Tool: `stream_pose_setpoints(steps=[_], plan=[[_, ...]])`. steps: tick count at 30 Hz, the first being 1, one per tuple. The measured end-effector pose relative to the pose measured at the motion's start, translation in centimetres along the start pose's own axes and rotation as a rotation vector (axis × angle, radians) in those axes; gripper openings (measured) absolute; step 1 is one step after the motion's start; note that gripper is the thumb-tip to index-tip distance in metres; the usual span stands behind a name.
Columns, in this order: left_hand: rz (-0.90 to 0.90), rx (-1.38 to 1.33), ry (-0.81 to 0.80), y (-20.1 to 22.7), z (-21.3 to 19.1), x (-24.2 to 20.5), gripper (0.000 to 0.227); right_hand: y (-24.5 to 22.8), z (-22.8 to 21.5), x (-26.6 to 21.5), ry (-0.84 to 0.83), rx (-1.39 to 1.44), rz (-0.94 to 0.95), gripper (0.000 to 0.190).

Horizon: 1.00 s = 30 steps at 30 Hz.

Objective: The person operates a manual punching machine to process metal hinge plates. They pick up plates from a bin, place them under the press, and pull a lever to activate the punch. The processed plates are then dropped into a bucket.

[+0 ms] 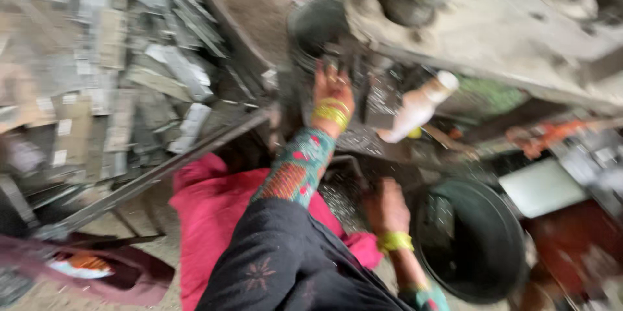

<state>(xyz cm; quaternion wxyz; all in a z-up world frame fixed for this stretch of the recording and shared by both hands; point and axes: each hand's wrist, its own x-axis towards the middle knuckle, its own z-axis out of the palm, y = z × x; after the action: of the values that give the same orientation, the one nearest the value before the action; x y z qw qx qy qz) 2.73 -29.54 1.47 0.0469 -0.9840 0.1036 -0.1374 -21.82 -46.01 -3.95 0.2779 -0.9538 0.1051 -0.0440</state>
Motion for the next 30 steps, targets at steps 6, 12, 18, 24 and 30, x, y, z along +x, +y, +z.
stream_pose_setpoints(steps=[6, 12, 18, 24, 30], plan=[[0.204, -0.488, 0.616, -0.4, 2.2, -10.9, 0.038, -4.8, -6.6, 1.8, 0.508, 0.034, -0.409, 0.045], [0.366, -0.32, 0.078, -3.0, -4.0, -11.2, 0.014, -4.6, -6.4, 2.4, 0.426, 0.145, -0.277, 0.026], [0.215, -0.246, 0.542, 4.5, -9.4, -6.6, 0.031, -3.7, -6.3, 2.8, 0.368, 0.199, -0.293, 0.018], [-0.253, -0.993, 0.229, 3.9, -5.0, -7.6, 0.026, -2.2, -4.9, 3.3, -0.088, -0.196, -0.064, 0.059], [-0.148, -0.776, 0.196, 1.9, -1.7, -11.0, 0.034, -1.0, -3.0, 4.3, -0.174, -0.131, -0.212, 0.059]])
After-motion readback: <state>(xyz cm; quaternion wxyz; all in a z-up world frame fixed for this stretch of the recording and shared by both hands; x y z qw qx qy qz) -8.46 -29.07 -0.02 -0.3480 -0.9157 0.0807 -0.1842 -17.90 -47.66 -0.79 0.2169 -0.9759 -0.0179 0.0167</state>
